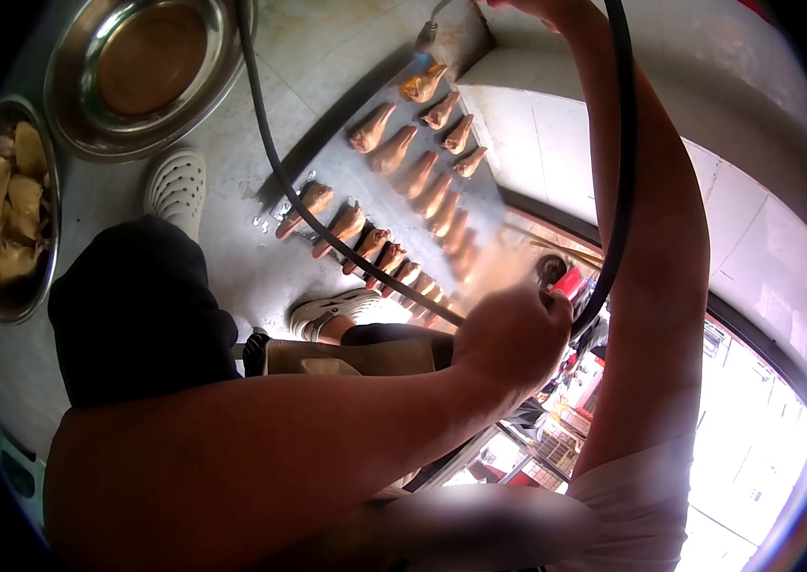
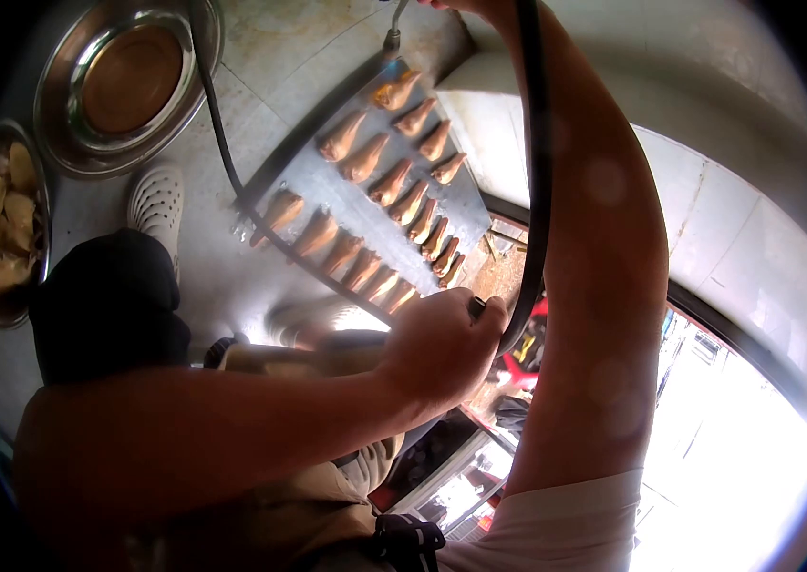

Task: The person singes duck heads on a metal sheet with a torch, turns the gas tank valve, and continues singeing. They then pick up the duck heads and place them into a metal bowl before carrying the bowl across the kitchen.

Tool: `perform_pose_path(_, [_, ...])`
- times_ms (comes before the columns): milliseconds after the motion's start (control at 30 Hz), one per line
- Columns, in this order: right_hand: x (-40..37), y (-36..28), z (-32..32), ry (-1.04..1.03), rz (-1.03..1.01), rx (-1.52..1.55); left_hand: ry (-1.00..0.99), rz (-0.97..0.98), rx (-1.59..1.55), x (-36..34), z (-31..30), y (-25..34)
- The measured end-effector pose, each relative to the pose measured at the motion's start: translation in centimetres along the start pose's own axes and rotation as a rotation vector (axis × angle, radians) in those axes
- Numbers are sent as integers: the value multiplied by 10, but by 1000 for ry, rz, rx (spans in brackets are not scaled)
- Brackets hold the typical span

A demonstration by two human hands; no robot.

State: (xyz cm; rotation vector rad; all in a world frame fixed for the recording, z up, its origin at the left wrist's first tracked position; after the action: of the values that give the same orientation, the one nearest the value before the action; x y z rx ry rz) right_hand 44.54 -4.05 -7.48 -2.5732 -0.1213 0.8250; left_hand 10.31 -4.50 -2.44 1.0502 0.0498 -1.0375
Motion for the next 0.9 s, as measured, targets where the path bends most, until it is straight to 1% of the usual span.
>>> perform_pose_path(100, [3, 2, -1, -22, 5, 30, 14, 27, -14, -2, -4, 5])
perform_pose_path(200, [16, 20, -1, -141, -28, 153, 25, 27, -32, -1, -4, 5])
perform_pose_path(300, [-9, 1, -6, -20, 65, 95, 16, 24, -49, 0, -4, 5])
perform_pose_path(600, [-5, 13, -12, -18, 79, 61, 8, 21, -72, 2, -1, 3])
perform_pose_path(700, [-12, 10, -15, 29, 92, 57, 16, 14, -55, 2, -1, 4])
perform_pose_path(800, [-12, 15, -15, 8, 109, 48, 26, 10, -41, 3, 0, 2])
perform_pose_path(900, [-17, 14, -16, 44, 131, 63, 22, 9, -37, 4, 1, 1])
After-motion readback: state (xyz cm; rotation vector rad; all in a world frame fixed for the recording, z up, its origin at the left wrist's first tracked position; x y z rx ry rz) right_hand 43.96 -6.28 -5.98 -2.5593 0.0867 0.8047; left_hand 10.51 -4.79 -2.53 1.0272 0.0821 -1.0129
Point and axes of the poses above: each hand's wrist, its own x-axis towards the middle knuckle, its own z-axis out of the palm, y = z × x, the point moved 9 cm from there along x, towards the middle knuckle, and after that the axes turned 6 degrees about -y, right-handed, at the moved point
